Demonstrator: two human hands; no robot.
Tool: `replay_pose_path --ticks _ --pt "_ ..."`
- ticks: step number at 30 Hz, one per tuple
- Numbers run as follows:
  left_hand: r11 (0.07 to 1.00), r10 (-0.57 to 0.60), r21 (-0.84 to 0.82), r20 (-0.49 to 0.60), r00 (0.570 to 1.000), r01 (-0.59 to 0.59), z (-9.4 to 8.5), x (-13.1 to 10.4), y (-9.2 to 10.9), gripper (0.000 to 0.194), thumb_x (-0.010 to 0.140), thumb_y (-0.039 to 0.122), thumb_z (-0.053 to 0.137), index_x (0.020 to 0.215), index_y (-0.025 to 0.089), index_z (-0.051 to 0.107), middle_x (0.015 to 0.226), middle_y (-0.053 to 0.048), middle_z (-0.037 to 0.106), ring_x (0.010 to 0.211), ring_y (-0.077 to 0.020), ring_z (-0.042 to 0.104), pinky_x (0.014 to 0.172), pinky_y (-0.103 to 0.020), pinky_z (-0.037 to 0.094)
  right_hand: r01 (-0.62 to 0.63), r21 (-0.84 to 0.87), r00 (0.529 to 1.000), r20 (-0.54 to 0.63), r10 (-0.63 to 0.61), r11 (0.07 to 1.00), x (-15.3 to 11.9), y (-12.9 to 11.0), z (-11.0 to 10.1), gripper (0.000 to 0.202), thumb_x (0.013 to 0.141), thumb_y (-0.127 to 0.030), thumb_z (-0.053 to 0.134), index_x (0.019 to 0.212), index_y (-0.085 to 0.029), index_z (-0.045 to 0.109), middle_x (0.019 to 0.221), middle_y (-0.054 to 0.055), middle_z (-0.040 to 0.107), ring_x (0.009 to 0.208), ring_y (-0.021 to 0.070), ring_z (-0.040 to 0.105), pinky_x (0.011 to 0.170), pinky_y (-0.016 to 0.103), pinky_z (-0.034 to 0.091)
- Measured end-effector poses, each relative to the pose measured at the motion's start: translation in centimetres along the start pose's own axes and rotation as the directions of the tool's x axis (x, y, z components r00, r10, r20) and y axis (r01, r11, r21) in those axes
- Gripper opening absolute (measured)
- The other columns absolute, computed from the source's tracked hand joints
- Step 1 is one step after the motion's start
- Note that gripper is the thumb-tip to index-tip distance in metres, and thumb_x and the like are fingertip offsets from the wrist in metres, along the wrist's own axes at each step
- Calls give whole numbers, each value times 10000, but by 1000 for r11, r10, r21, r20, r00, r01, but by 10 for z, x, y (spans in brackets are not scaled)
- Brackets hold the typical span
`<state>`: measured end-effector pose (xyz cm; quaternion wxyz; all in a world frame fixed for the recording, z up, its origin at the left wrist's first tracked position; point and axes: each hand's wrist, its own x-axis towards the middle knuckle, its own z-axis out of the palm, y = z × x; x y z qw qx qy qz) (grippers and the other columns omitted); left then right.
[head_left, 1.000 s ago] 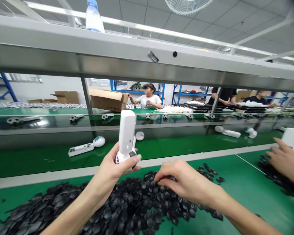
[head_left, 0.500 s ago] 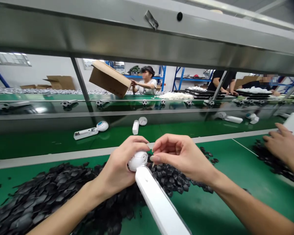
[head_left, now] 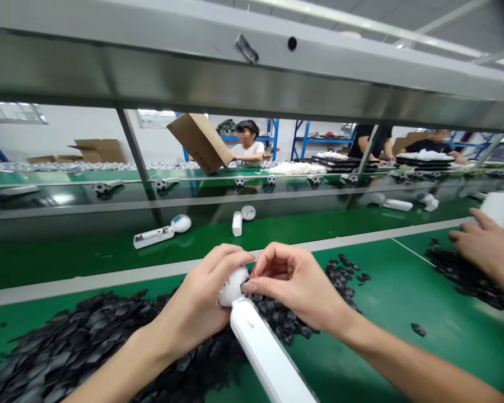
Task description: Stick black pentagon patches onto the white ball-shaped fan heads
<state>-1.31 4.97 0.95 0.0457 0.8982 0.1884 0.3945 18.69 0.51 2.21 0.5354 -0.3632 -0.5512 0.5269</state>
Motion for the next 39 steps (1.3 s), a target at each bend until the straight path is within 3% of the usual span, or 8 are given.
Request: replay_pose_path --ticks 13,22,26,29,31,34,37,39 --pt "993 72 89 91 993 -80 -12 -3 11 766 884 -81 447 1540 313 414 1205 -68 694 1047 -214 664 832 -276 555 -45 46 998 -31 46 998 -3 1 10 576 426 -346 1087 652 -161 591 668 -19 669 638 118 586 614 231 495" --pt "986 78 131 178 981 -102 -16 1 21 672 780 -121 395 1317 269 500 1109 -51 682 944 -218 629 759 -279 535 -209 76 978 45 206 975 -1 0 6 717 355 -295 1097 677 -186 466 608 -39 664 611 127 661 638 228 557" --pt "981 104 146 177 979 -131 -16 4 29 562 850 -89 407 1282 260 496 1082 -47 678 947 -214 628 749 -273 516 -307 61 949 92 301 950 -2 -6 0 758 287 -235 1094 718 -182 473 615 -58 664 596 109 644 585 191 510" --pt "978 106 154 199 974 -138 -15 3 33 431 931 -32 428 1235 262 511 1041 -44 682 936 -215 638 693 -261 495 -356 36 924 163 346 934 -2 -5 -4 783 319 -266 1098 764 -193 457 619 -70 638 582 100 612 537 169 438" --pt "987 75 126 192 978 -101 -16 3 31 451 933 -20 454 1267 277 515 1064 -41 691 932 -209 650 684 -255 495 -309 14 938 172 302 951 -4 -1 -3 775 389 -341 1098 806 -201 461 664 -64 634 616 111 614 559 186 452" --pt "999 25 27 153 988 -29 -20 3 28 612 910 -15 518 1418 322 463 1150 -31 713 946 -197 677 757 -256 536 -34 -80 995 92 42 996 -9 8 1 630 606 -437 1034 872 -203 514 775 -41 621 716 128 594 602 212 457" --pt "1000 22 -10 149 989 -21 -25 3 26 695 933 16 570 1513 362 405 1216 -24 724 1008 -205 695 834 -267 554 242 -240 970 85 -228 940 -15 16 7 405 825 -410 890 914 -203 554 843 -25 605 750 125 546 631 231 419" --pt "1000 30 -1 150 988 -30 -26 3 26 664 948 23 572 1496 366 416 1208 -20 727 1016 -206 696 849 -272 552 312 -315 950 117 -290 896 -18 18 8 331 885 -373 826 927 -204 545 863 -26 600 744 121 528 653 243 409"
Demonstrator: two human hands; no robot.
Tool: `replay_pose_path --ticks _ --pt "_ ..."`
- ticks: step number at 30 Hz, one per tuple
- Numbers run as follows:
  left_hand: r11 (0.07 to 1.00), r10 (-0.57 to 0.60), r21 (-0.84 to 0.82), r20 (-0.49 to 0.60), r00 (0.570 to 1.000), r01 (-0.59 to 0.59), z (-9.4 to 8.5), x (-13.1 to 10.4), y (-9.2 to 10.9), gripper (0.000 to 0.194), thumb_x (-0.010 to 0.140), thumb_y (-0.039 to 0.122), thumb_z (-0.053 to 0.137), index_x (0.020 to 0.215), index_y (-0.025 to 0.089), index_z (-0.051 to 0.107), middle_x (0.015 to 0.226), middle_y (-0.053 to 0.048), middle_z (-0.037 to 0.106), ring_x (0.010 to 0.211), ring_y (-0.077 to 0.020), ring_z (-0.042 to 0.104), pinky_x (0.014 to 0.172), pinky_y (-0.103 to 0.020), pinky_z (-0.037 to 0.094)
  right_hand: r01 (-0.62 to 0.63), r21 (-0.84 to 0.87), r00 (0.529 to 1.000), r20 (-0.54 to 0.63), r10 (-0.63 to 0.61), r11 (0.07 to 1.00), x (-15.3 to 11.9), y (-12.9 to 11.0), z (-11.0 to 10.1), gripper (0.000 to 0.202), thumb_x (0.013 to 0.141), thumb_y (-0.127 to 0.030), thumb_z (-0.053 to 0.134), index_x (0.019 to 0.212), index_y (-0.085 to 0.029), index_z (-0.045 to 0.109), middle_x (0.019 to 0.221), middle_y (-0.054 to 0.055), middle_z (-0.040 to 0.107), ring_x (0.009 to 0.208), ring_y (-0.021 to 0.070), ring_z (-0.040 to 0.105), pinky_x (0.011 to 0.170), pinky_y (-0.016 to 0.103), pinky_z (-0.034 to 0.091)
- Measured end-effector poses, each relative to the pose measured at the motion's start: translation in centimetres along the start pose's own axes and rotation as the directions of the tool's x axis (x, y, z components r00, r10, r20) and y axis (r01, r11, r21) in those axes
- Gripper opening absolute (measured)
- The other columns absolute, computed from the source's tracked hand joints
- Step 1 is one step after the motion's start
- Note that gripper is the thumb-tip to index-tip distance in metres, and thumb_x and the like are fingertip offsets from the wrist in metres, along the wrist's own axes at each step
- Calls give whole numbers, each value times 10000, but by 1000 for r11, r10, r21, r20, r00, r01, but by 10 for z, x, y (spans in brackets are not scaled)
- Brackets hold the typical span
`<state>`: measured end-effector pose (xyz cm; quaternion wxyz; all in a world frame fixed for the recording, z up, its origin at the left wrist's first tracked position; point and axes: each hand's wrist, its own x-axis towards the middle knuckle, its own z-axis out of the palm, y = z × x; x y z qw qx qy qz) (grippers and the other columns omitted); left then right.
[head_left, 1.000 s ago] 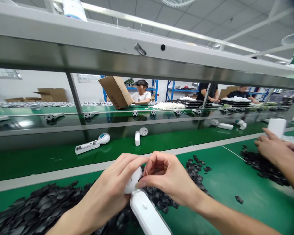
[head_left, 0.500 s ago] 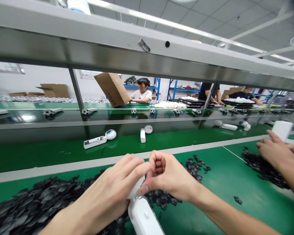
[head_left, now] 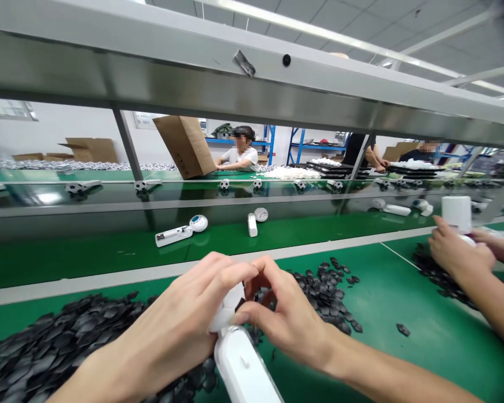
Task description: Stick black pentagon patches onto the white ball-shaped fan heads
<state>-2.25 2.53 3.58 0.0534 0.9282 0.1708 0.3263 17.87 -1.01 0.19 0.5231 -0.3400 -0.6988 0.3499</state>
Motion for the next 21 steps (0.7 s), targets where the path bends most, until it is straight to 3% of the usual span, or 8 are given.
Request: replay_pose_path --ticks 4,7,10,12,14,16,18,21 --pt "996 6 -92 -25 1000 -8 5 0 3 573 946 74 653 1414 350 469 1195 -20 732 1024 -207 711 862 -286 564 -60 39 998 25 59 997 1 -8 -4 414 844 -396 889 895 -200 528 826 -39 572 705 106 497 613 227 392" --pt "972 13 -228 -169 986 -52 12 1 2 533 900 166 793 1329 317 517 1162 -37 727 1029 -222 733 836 -293 594 -113 199 993 40 107 973 8 -17 -13 559 704 -435 1002 864 -195 523 740 -65 530 622 83 475 548 202 386" --pt "981 22 -178 -296 955 -78 16 2 -6 523 845 105 854 1231 291 555 1143 -50 727 1071 -231 737 936 -347 607 -91 295 995 71 73 951 15 -22 -26 477 897 -550 848 900 -188 539 722 -57 552 538 73 521 491 189 421" --pt "992 39 -94 -382 923 -81 17 1 -15 538 808 74 884 1190 278 565 1155 -59 735 1098 -236 739 998 -382 595 -62 245 998 42 54 968 19 -23 -34 413 1024 -548 701 908 -180 554 733 -36 585 533 78 570 490 186 460" --pt "997 27 -51 -447 894 -56 16 0 -26 539 778 96 915 1167 261 580 1162 -72 746 1102 -245 744 1015 -398 590 -38 131 999 -17 40 991 22 -22 -42 365 1046 -486 689 898 -170 584 731 -26 600 552 79 592 510 178 482" --pt "998 -63 -53 -466 883 43 14 -1 -38 504 756 160 941 1130 241 613 1151 -80 756 1087 -257 746 1004 -399 587 -20 26 998 -57 21 999 23 -22 -48 324 1027 -434 727 889 -161 621 728 -17 615 569 79 599 528 171 489" --pt "959 -276 -179 -434 857 218 11 -2 -50 468 744 250 951 1099 227 648 1103 -71 757 958 -232 751 885 -350 609 -21 -42 997 -77 18 999 25 -22 -54 319 1007 -429 754 879 -158 647 720 -10 627 579 84 604 534 168 489" --pt "687 -625 -580 -163 763 439 1 -2 -66 555 714 530 913 1080 232 621 967 -41 735 603 -165 667 544 -286 561 -42 -72 995 -97 35 997 26 -24 -62 348 986 -463 777 856 -163 657 693 -11 632 569 81 593 537 161 489"
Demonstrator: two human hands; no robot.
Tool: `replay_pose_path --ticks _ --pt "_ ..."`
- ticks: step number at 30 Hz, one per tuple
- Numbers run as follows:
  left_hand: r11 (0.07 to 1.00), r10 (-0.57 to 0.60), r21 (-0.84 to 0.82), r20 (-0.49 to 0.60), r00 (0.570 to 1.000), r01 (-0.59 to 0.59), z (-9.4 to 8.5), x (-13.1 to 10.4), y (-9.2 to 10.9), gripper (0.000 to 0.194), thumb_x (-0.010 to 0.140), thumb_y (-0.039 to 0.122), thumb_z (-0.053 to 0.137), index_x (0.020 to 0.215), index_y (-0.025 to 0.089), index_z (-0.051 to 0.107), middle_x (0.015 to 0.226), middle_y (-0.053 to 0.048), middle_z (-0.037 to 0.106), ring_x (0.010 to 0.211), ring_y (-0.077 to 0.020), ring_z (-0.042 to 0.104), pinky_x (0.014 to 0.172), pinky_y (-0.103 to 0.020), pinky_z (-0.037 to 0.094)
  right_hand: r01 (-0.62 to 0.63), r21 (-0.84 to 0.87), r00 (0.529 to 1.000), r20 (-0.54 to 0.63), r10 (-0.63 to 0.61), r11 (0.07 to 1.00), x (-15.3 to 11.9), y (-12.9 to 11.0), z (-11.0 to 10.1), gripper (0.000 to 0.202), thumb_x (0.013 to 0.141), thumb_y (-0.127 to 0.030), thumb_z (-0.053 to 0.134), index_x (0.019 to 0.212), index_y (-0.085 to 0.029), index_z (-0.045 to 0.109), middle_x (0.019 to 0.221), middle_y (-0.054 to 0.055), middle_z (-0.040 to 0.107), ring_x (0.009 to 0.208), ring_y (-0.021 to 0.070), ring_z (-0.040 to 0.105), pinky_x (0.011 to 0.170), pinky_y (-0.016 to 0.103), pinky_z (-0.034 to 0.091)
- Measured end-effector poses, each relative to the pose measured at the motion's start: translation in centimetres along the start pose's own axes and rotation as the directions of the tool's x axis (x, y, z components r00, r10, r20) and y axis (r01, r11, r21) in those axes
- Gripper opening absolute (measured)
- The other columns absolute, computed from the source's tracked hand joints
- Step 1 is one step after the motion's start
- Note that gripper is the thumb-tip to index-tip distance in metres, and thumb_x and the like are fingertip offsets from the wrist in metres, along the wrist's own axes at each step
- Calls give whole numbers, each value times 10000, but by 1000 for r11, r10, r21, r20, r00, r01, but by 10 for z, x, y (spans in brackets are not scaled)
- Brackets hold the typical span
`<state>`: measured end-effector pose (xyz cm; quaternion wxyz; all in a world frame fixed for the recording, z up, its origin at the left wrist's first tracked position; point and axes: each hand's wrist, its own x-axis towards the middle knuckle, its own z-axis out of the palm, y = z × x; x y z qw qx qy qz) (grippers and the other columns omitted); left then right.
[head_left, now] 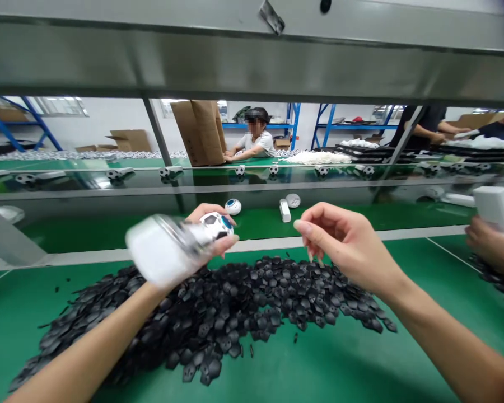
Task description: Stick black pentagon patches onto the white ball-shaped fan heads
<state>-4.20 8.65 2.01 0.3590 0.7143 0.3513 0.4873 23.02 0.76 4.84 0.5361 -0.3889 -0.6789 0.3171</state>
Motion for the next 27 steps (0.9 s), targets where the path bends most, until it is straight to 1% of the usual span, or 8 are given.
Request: replay_pose_path --ticks 5,7,10,14,17,20,25,27 --pt "942 -299 -115 133 945 315 -30 21 -4 756 747 896 478 946 176 592 635 -44 620 323 -103 354 303 -264 289 3 -56 1000 24 -1 998 5 -3 -14 326 1004 -452 751 852 -176 668 684 -17 646 577 74 596 553 139 498" --pt "917 -391 -62 47 919 393 -46 35 -15 720 887 832 375 960 154 604 644 -39 601 355 -87 340 335 -247 286 23 -83 1000 18 -21 996 8 -4 -21 306 1014 -438 735 862 -178 679 696 -12 656 598 79 614 573 139 516" --pt "815 -558 106 -129 820 570 -73 62 -42 474 1061 596 531 1126 140 644 847 -28 657 572 -111 564 520 -245 502 56 -115 998 -35 -60 992 11 -8 -33 279 1009 -421 742 874 -180 703 700 -9 665 615 83 626 588 139 530" --pt "531 -675 393 -340 655 751 -99 98 -77 371 1031 396 694 1304 148 652 1238 -113 689 1023 -238 711 866 -419 639 92 -116 990 -94 -103 989 13 -15 -47 235 981 -374 773 866 -176 718 709 -6 676 617 85 635 584 139 535" --pt "321 -690 579 -400 604 750 -101 114 -89 391 1016 377 715 1337 165 648 1320 -121 668 1132 -278 696 944 -469 626 91 -110 992 -80 -100 990 13 -19 -52 249 976 -383 776 866 -168 715 700 -7 673 610 85 633 575 139 532" --pt "215 -670 728 -374 641 650 -88 124 -93 385 1009 364 727 1336 175 652 1325 -113 668 1147 -283 695 947 -466 627 80 -107 995 -58 -86 991 15 -20 -55 312 981 -440 766 861 -158 706 683 -3 671 599 88 627 555 146 521" --pt "254 -463 913 -174 869 318 -41 139 -96 430 1024 370 701 1397 172 618 1420 -144 622 1228 -310 657 1012 -531 594 66 -94 996 -47 -70 993 16 -20 -55 322 981 -454 756 872 -156 706 687 1 671 597 99 618 531 169 504" --pt "316 -402 935 -22 915 162 -18 143 -102 444 1024 378 700 1409 175 612 1436 -143 614 1238 -312 652 1024 -537 589 58 -99 998 -33 -62 993 16 -20 -54 308 990 -444 747 877 -160 707 699 2 672 602 101 612 530 179 497"
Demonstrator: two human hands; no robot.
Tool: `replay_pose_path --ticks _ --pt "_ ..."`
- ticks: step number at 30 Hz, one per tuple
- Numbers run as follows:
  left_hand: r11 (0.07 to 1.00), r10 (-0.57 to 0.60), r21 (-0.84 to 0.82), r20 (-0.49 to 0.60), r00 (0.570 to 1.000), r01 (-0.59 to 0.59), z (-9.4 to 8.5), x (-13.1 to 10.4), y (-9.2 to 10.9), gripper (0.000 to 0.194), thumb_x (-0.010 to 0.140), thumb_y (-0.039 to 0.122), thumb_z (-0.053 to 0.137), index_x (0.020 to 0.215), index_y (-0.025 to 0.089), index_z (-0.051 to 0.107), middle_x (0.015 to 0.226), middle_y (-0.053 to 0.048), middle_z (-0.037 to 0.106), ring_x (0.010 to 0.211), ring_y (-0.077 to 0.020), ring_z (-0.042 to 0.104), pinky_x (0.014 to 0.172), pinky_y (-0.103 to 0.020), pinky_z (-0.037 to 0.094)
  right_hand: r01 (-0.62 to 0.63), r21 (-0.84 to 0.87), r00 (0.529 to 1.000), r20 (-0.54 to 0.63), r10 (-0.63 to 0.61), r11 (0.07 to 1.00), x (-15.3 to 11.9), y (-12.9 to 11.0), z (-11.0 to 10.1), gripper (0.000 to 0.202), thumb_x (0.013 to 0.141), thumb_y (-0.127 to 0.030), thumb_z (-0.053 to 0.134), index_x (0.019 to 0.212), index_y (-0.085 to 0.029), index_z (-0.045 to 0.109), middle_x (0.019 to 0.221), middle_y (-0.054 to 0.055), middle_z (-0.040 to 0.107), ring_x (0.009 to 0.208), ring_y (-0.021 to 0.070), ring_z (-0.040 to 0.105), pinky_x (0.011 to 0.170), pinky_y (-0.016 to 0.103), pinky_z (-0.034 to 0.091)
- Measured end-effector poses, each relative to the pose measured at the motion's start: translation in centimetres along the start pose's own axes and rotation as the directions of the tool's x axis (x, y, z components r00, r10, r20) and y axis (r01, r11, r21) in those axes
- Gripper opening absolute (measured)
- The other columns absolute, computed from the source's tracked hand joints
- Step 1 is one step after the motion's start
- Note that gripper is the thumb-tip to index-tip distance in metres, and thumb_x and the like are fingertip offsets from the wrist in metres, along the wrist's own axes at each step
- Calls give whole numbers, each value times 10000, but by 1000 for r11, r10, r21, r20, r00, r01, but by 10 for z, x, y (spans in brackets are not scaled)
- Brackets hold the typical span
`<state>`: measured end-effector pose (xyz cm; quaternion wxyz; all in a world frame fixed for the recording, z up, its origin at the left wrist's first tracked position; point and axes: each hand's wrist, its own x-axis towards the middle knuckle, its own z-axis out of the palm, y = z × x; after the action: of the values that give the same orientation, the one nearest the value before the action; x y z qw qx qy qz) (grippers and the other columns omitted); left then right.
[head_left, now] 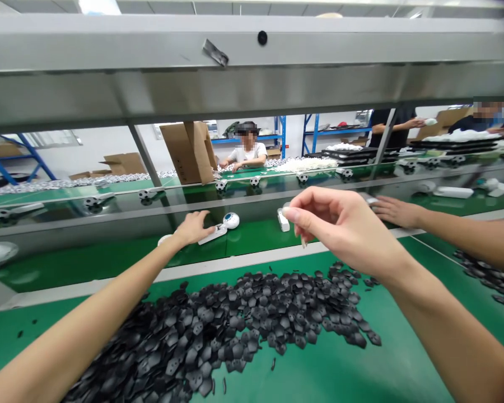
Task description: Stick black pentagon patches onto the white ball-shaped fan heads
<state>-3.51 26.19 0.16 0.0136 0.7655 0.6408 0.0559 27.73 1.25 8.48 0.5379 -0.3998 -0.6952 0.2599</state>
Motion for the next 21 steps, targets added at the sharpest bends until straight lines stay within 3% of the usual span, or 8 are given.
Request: replay_pose_path --ticks 2,4,10,13,16,19,21 --pt "994 107 -12 33 994 -107 12 4 18 437 1024 379 702 1400 172 618 1419 -138 624 1220 -304 662 1014 -527 595 -4 -14 1000 17 4 1000 -1 0 2 311 991 -454 746 881 -165 708 713 2 673 606 103 605 535 188 495" --pt "990 137 -37 80 987 -134 19 8 32 418 1024 373 702 1382 170 628 1395 -135 638 1198 -296 672 998 -513 604 -5 -28 1000 27 5 1000 -2 0 4 328 984 -475 753 883 -167 706 718 2 671 609 106 601 543 195 495" --pt "979 50 -204 239 970 0 8 5 57 390 1017 373 715 1341 166 651 1339 -114 664 1154 -289 690 958 -476 621 -33 -58 998 50 36 998 -5 0 1 329 980 -477 745 890 -164 697 712 5 668 619 115 608 560 209 496" --pt "924 26 -371 299 954 92 -1 -10 64 375 1016 372 717 1320 159 660 1308 -108 676 1116 -279 701 927 -456 632 -87 -119 981 160 106 989 -5 5 2 260 981 -411 729 901 -165 712 743 12 704 643 127 636 584 224 506" --pt "785 50 -605 278 959 135 -9 -36 69 305 1023 361 708 1233 141 681 1179 -91 710 977 -224 719 833 -392 643 -113 -229 925 332 186 967 -7 17 16 158 977 -309 716 904 -174 753 791 8 742 682 133 673 617 233 497" --pt "538 80 -835 185 980 114 -23 -71 73 309 938 337 805 1139 153 658 984 -52 727 765 -158 695 682 -290 600 -90 -319 831 498 247 943 -11 31 40 88 961 -224 734 902 -182 783 850 4 774 759 148 712 666 242 485" --pt "366 73 -925 138 988 102 -34 -96 73 404 901 504 809 1081 185 639 899 -49 730 662 -147 665 604 -279 568 -40 -417 763 574 297 908 -16 38 55 53 934 -163 756 909 -188 795 855 -1 782 766 156 713 657 251 450"
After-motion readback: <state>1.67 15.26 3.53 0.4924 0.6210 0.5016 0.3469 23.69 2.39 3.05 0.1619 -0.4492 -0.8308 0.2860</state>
